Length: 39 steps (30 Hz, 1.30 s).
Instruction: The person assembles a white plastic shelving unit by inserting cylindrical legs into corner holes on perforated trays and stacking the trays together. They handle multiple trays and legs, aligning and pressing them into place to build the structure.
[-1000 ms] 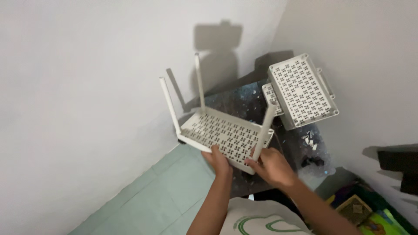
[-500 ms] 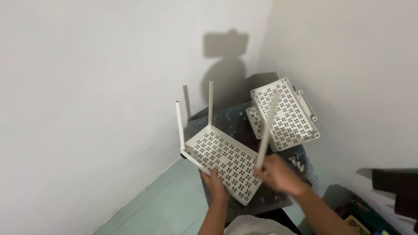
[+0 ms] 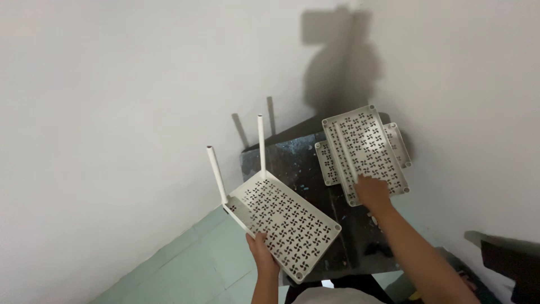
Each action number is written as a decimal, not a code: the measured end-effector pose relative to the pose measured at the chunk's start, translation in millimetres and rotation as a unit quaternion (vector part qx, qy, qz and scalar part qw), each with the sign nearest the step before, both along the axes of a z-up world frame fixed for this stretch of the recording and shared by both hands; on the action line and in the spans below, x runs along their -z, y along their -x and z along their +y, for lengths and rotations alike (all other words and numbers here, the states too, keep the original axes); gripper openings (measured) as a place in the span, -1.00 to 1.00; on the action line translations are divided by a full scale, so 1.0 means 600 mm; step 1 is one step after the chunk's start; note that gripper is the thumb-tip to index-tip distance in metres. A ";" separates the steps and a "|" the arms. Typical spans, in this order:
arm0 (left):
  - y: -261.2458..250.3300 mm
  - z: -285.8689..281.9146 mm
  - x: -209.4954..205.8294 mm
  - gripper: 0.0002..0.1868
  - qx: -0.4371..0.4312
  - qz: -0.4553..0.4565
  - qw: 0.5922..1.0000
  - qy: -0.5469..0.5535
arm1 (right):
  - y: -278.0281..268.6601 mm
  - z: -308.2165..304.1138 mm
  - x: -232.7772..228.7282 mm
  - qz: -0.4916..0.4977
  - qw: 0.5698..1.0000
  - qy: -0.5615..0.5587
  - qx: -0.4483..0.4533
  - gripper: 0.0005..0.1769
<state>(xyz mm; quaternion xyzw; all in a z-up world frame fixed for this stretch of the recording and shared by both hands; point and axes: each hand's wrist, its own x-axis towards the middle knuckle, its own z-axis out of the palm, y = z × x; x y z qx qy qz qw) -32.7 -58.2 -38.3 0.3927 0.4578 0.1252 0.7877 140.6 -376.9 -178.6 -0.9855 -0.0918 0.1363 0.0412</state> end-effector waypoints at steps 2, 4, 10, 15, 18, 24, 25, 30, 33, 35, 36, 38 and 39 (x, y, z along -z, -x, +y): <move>-0.003 -0.012 -0.004 -0.51 -0.011 0.010 1.000 0.011 | 0.003 -0.001 0.004 0.010 1.000 0.000 0.002 -0.67; -0.007 -0.022 -0.004 -0.48 -0.022 0.022 0.999 0.021 | 0.000 0.000 -0.006 0.029 1.000 -0.002 0.005 -0.63; 0.007 -0.035 0.023 -0.45 0.019 0.040 0.998 -0.052 | -0.002 0.035 -0.118 0.007 0.983 -0.151 0.107 -0.50; 0.025 -0.070 0.045 -0.36 0.072 0.063 0.952 -0.290 | 0.038 0.184 -0.246 0.095 0.818 -0.535 0.188 -0.31; 0.036 -0.084 0.031 -0.50 0.138 0.081 0.914 -0.373 | 0.076 0.298 -0.308 0.108 0.681 -0.717 0.097 -0.20; 0.058 -0.058 -0.041 -0.60 0.262 0.046 0.839 -0.475 | 0.100 0.439 -0.357 -0.006 0.623 -0.770 0.140 -0.67; 0.062 -0.048 -0.051 -0.58 0.280 0.039 0.823 -0.493 | 0.104 0.451 -0.353 -0.005 0.581 -0.798 0.161 -0.73; 0.075 0.013 -0.075 -0.49 0.444 0.171 0.816 -0.329 | 0.104 0.512 -0.320 -0.003 0.440 -0.867 0.234 -0.61; 0.107 0.040 -0.069 -0.59 0.462 0.077 0.818 -0.334 | 0.105 0.528 -0.301 -0.024 0.451 -0.874 0.180 -0.45; 0.122 0.063 -0.066 -0.62 0.458 0.025 0.831 -0.314 | 0.095 0.521 -0.307 0.052 0.520 -0.852 0.025 -0.48; 0.127 0.076 -0.067 -0.55 0.460 0.027 0.843 -0.277 | 0.090 0.516 -0.316 0.089 0.549 -0.829 -0.053 -0.49; 0.127 0.103 -0.071 -0.49 0.468 0.023 0.857 -0.216 | 0.076 0.500 -0.344 0.132 0.663 -0.722 -0.150 -0.51; 0.127 0.118 -0.075 -0.51 0.475 0.019 0.858 -0.194 | 0.078 0.497 -0.360 0.152 0.710 -0.659 -0.196 -0.51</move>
